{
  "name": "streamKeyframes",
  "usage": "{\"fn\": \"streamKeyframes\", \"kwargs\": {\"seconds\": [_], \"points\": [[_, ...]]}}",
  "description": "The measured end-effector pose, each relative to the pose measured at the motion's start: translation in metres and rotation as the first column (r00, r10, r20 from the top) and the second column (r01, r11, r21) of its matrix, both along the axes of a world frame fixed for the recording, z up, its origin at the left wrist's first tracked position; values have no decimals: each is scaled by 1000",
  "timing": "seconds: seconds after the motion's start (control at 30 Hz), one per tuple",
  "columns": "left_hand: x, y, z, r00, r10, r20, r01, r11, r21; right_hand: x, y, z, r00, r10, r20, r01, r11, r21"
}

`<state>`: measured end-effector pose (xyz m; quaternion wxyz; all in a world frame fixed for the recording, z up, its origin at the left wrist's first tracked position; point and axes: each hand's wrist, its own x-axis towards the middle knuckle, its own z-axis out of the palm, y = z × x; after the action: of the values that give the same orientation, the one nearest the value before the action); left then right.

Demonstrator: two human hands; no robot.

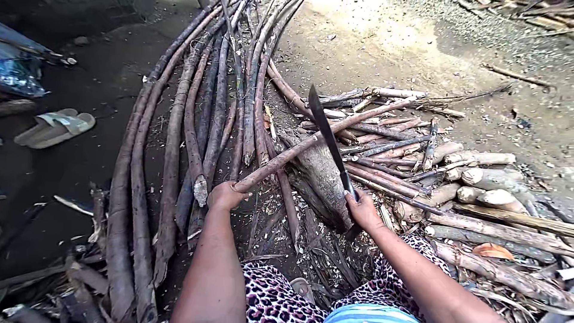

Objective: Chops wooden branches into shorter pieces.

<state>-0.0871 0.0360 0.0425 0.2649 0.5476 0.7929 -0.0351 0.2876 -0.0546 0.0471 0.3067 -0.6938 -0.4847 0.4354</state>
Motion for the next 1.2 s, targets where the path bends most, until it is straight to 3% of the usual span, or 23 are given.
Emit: {"fn": "streamKeyframes", "kwargs": {"seconds": [0.07,0.13,0.2,0.27,0.37,0.4,0.43,0.47,0.5,0.53,0.57,0.6,0.63,0.7,0.9,1.0,1.1,1.2], "points": [[-4,6,2,1000,14,24,-14,1000,-19,4,1,39,997,-19,-69,34,975,219],[-6,8,0,997,39,64,-39,999,-10,5,6,89,994,22,-106,33,870,491],[-9,10,-2,994,57,98,-58,998,10,6,21,143,982,119,-144,30,659,751],[-10,12,-2,993,54,104,-55,998,9,3,43,196,972,184,-144,66,372,926],[-9,12,0,995,62,81,-62,998,-6,-14,85,246,964,179,-197,205,-28,978],[-9,12,0,995,69,77,-68,998,-11,-19,96,242,961,169,-218,235,-93,967],[-8,10,0,995,72,73,-71,997,-13,-20,100,220,975,106,-197,204,-57,977],[-6,10,2,995,71,72,-70,997,-16,-18,95,177,992,8,-130,128,95,987],[-6,10,3,995,68,75,-67,998,-15,-13,85,119,994,-108,32,7,341,940],[-6,10,4,995,63,81,-62,998,-20,-4,68,59,956,-129,263,-118,650,751],[-6,8,1,995,50,90,-48,998,-27,5,51,15,905,0,425,-189,895,403],[-6,6,-4,993,24,114,-21,999,-33,12,46,-10,862,170,477,-208,978,26],[-4,6,-8,988,-3,152,8,999,-37,17,52,-18,848,294,440,-204,949,-240],[-2,2,-10,984,-8,178,13,1000,-28,20,58,-15,871,349,346,-198,894,-402],[-9,-12,28,984,-37,172,7,985,172,15,58,25,972,211,103,-157,910,-383],[-37,-35,52,949,-83,304,-12,955,298,4,50,51,980,116,-160,-166,922,-349],[-68,-63,62,780,-185,598,-6,953,302,-4,47,61,915,-38,-402,-117,928,-354],[-61,-69,53,480,-152,864,-12,984,180,-2,51,49,919,-42,-392,-108,930,-353]]}}
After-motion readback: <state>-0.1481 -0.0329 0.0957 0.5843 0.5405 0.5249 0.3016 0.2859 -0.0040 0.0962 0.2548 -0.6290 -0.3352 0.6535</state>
